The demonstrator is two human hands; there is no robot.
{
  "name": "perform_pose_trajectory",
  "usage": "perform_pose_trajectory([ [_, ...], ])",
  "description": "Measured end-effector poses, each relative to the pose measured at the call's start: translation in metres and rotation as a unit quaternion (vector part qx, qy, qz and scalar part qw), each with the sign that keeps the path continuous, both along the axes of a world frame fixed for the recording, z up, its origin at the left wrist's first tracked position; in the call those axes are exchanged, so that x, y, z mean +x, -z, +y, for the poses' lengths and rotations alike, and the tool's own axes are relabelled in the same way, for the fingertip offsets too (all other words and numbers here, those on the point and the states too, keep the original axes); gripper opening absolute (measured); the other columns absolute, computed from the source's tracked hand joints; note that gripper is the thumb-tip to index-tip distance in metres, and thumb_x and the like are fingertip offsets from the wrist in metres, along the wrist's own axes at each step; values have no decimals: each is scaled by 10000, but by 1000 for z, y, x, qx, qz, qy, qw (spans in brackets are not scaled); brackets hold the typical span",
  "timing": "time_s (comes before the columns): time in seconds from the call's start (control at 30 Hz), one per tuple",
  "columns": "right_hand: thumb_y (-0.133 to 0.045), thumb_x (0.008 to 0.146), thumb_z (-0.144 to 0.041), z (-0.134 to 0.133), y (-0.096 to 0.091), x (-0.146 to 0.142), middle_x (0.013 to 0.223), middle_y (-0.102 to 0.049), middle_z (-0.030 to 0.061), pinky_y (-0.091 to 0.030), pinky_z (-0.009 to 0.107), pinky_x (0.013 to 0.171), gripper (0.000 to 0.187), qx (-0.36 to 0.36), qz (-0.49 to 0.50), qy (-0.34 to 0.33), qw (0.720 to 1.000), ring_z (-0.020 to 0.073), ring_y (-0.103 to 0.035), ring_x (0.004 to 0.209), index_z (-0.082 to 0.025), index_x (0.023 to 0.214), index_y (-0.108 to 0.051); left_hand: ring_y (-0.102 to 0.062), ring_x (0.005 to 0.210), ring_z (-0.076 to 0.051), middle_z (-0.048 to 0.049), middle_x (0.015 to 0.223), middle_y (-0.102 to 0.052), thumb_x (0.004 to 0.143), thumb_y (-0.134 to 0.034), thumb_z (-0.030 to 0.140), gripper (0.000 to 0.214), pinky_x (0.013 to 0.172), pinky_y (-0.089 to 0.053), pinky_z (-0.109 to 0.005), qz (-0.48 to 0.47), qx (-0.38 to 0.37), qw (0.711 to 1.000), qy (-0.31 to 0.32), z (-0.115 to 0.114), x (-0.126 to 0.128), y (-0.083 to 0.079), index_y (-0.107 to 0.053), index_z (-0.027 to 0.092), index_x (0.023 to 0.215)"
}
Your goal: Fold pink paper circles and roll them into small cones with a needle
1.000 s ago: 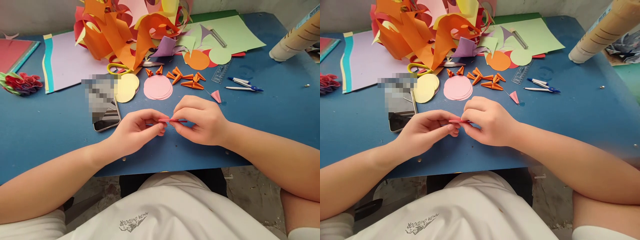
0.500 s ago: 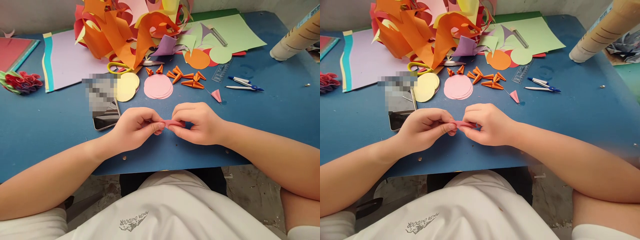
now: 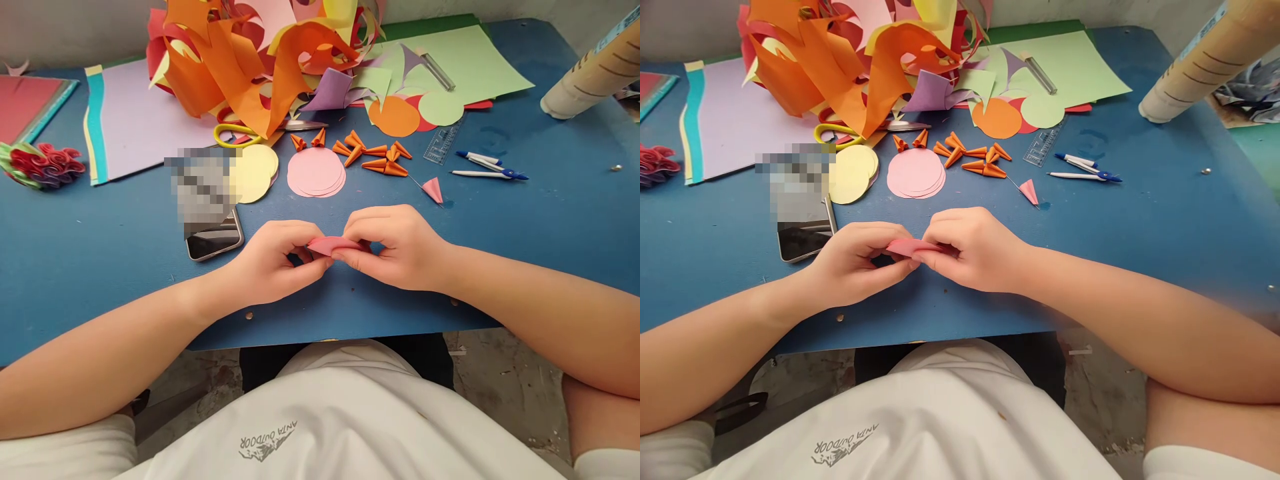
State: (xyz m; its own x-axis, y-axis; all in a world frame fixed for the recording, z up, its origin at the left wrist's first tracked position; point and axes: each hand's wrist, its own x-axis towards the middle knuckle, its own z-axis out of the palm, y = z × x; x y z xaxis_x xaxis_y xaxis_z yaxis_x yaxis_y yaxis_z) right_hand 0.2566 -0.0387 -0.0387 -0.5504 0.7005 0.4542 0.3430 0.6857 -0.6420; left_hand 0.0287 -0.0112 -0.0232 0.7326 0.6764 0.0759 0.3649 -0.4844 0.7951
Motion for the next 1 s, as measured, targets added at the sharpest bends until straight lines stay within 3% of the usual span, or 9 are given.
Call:
perform_pose_trajectory([
  [0.23, -641, 880, -124, -1, 0, -1, 645, -541, -20, -368, 243, 554, 246, 5, -9, 2, 1000, 104, -458, 602, -203, 701, -491, -495, 571, -109, 20, 631, -610, 821, -647, 177, 107, 538, -393, -234, -13, 27, 999, -30, -2, 0, -2, -679, 197, 721],
  [0.37, -624, 922, -132, 2, -4, 2, 667, -561, -13, -379, 235, 568, 226, -1, -25, -19, 1000, 101, -462, 609, -195, 731, -521, -478, 565, -98, 25, 640, -607, 836, -646, 151, 116, 524, -382, -225, -16, 26, 999, -28, -1, 0, -2, -679, 188, 731],
  [0.57, -634, 912, -120, 2, -9, 6, 602, -531, -34, -340, 239, 541, 249, -15, -71, 2, 997, 94, -394, 542, -195, 703, -522, -579, 673, -117, -6, 757, -644, 848, -656, 167, 45, 585, -489, -203, -15, 14, 1000, -18, -1, 0, 1, -698, 179, 859],
  [0.7, -629, 890, -141, 1, -6, 4, 565, -479, -47, -313, 244, 522, 296, -33, -69, 22, 997, 90, -370, 515, -202, 661, -453, -651, 741, -134, -33, 871, -697, 870, -709, 244, 117, 641, -561, -223, -23, -58, 996, -70, -2, 0, 5, -674, 177, 959],
  [0.8, -601, 943, -177, 2, -3, 2, 568, -473, -41, -313, 250, 535, 322, -21, -60, 28, 998, 93, -387, 525, -199, 658, -453, -637, 710, -116, 5, 831, -653, 837, -772, 257, 239, 630, -577, -222, -85, -116, 981, -134, -3, 0, 8, -553, 203, 912],
  [0.87, -593, 965, -184, 3, -2, 1, 574, -465, -40, -313, 252, 542, 326, -8, -57, 33, 998, 96, -393, 535, -196, 665, -465, -594, 662, -94, 34, 772, -600, 811, -798, 246, 298, 594, -561, -203, -107, -123, 975, -154, -3, 0, 9, -504, 209, 844],
  [1.0, -604, 966, -177, 2, -1, 1, 574, -427, -46, -306, 249, 540, 356, 5, -57, 38, 998, 95, -380, 544, -197, 654, -432, -631, 674, -99, 17, 784, -648, 811, -797, 244, 214, 596, -574, -204, -106, -100, 979, -146, -5, 1, 9, -592, 188, 840],
])
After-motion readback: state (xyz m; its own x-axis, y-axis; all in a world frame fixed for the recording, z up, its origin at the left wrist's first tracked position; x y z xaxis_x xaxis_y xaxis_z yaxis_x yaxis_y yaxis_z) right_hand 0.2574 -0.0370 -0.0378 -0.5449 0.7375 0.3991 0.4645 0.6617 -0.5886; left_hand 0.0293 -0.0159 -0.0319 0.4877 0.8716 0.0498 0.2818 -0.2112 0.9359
